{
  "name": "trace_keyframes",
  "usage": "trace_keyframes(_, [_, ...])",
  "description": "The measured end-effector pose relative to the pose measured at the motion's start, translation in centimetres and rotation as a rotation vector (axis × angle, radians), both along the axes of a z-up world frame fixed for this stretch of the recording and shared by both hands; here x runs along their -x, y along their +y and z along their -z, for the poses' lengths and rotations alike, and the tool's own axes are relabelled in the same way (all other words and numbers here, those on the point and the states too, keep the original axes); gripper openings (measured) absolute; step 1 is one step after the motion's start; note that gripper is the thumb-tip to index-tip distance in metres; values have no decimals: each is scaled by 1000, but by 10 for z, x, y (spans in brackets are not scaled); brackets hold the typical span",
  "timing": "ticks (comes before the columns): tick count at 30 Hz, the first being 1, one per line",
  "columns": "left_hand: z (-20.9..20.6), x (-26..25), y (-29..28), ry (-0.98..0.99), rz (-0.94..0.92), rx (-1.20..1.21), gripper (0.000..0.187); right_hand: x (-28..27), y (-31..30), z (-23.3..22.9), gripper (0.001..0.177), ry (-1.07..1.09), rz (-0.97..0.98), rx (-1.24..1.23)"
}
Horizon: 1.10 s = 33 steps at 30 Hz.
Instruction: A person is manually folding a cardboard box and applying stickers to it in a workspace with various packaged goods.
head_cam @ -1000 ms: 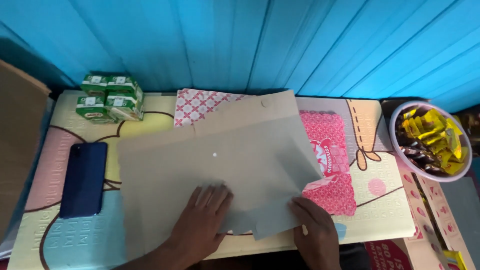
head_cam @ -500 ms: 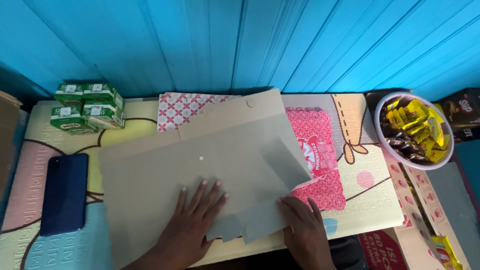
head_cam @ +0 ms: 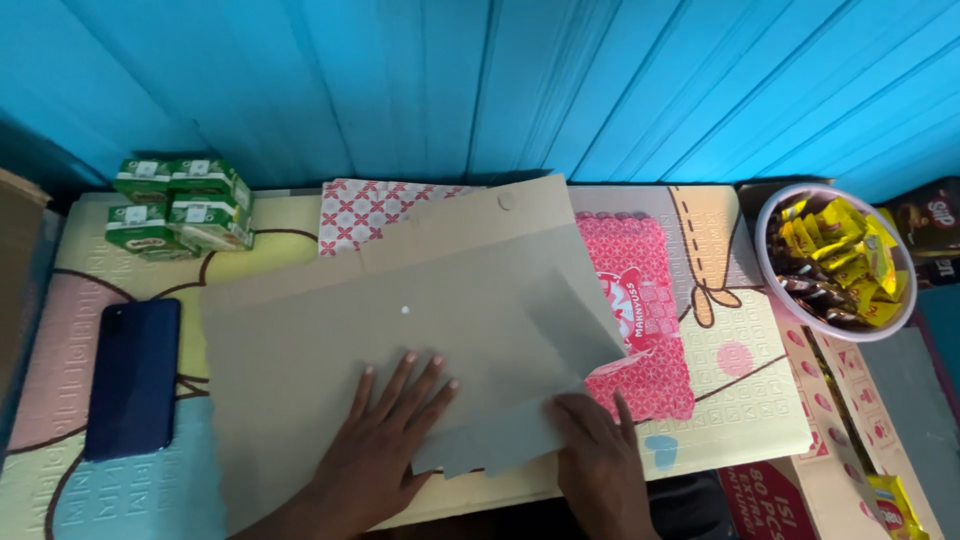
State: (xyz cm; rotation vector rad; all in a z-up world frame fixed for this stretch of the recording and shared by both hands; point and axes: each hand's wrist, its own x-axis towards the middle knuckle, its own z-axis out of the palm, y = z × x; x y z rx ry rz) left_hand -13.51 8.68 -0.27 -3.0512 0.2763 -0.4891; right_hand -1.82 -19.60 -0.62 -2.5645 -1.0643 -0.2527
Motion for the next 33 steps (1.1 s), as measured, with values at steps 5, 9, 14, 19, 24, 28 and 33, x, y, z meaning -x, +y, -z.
trace_keyframes(5, [0,-1,0,50,25,133,110,-4,5,-8,61,-42,3,21])
trace_keyframes(9, [-4,-1,0,17,20,99,106,6,9,-2,45,-119,-51,-34])
trace_keyframes(14, [-3,-2,3,-16,19,-2,125,16,18,-3,49,-54,-49,11])
trace_keyframes(19, [-2,0,-1,15,20,86,94,20,28,-5,44,-76,-100,-37])
trace_keyframes(24, [0,-1,-3,7,0,117,89,22,27,7,37,0,-138,-25])
trace_keyframes(28, [-2,-1,-2,11,-7,126,87,25,35,3,45,55,-154,-114])
trace_keyframes(33, [-1,-1,-2,10,-2,103,89,25,40,7,60,67,-238,-171])
